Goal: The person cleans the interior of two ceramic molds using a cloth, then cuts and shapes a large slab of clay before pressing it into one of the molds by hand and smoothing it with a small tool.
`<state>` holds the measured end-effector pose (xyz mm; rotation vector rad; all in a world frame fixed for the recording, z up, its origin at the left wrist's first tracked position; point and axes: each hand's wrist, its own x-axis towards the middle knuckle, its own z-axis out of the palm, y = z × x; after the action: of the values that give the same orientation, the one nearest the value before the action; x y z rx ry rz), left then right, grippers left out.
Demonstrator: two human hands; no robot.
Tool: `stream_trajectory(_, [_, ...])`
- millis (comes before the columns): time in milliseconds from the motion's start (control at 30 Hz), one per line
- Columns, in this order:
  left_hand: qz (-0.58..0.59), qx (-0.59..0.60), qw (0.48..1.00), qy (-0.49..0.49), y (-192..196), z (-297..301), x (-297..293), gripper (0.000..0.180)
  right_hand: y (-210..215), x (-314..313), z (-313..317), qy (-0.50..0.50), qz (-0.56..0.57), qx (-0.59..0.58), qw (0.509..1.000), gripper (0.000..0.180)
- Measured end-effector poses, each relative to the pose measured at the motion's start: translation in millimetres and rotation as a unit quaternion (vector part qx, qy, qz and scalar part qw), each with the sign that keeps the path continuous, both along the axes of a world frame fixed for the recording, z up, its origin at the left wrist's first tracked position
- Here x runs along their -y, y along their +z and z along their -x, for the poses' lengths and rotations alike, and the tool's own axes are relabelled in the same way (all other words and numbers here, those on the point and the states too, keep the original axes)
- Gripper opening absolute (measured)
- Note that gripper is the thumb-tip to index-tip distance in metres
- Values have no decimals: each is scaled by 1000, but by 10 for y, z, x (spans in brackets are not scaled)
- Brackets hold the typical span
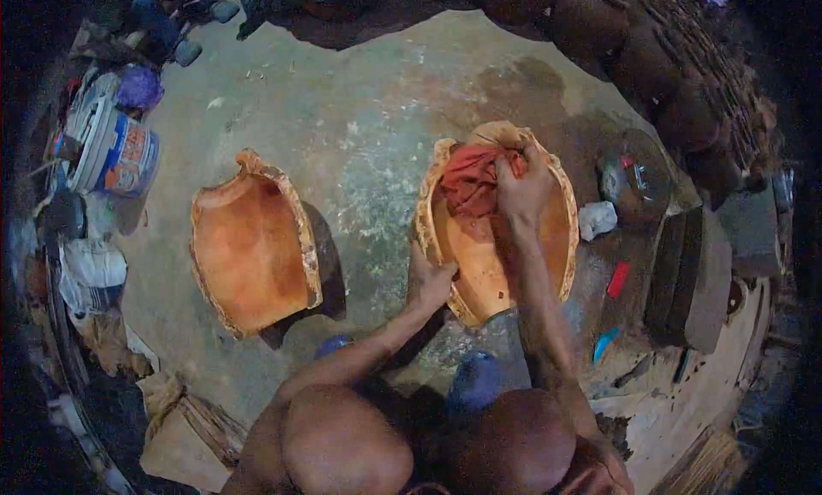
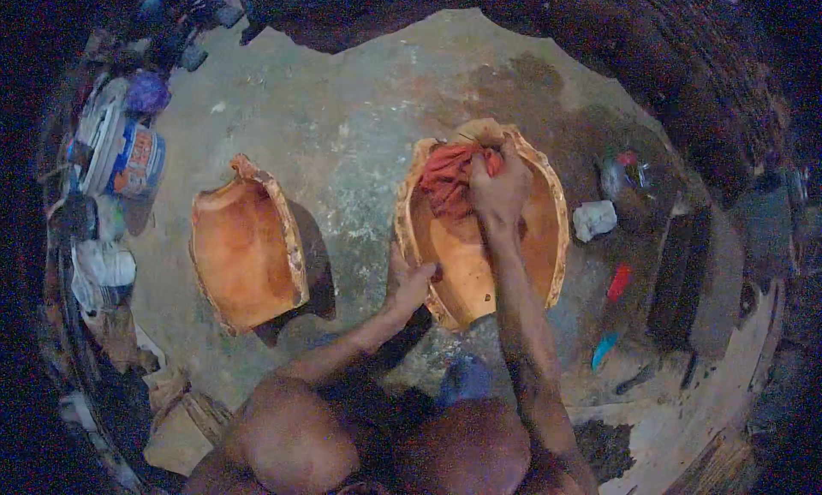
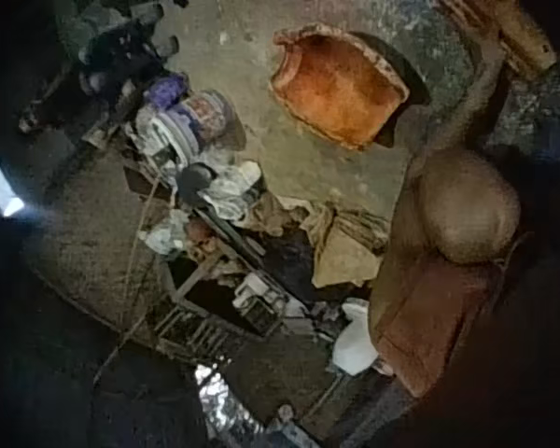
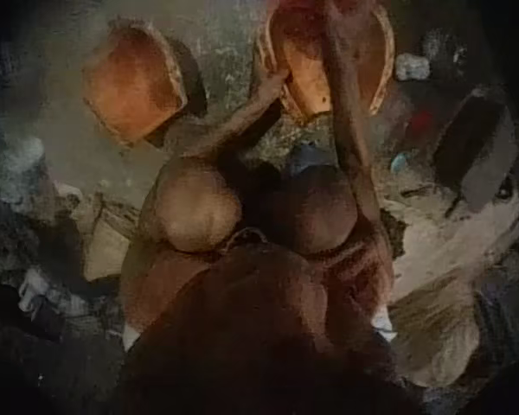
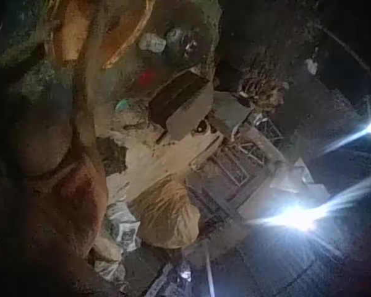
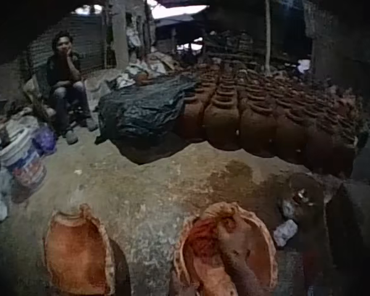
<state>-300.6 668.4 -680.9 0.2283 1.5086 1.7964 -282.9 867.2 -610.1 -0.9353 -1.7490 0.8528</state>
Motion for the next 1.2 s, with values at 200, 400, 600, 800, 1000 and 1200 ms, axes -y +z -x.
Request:
stream_trajectory(200, [43,-46,996,-69,-405,124,113,74,605,248,200,79,-78,51,992,29])
stream_trajectory(400, [103,-21,982,-155,148,283,-83,80,747,38,1415,170,-128,46,976,29])
stream_trajectory(600, [35,-118,978,-170,-192,248,35,78,-253,272,2441,260,41,160,951,43])
stream_trajectory(800, [124,-123,972,-156,-93,601,167,72,221,887,1881,283,92,78,951,51])
stream_trajectory(1000, [181,-140,952,-202,83,428,22,69,846,971,-1010,-70,241,166,954,22])
stream_trajectory(1200, [446,-106,832,-314,446,601,200,94,1261,1879,-3247,-111,404,445,792,28])
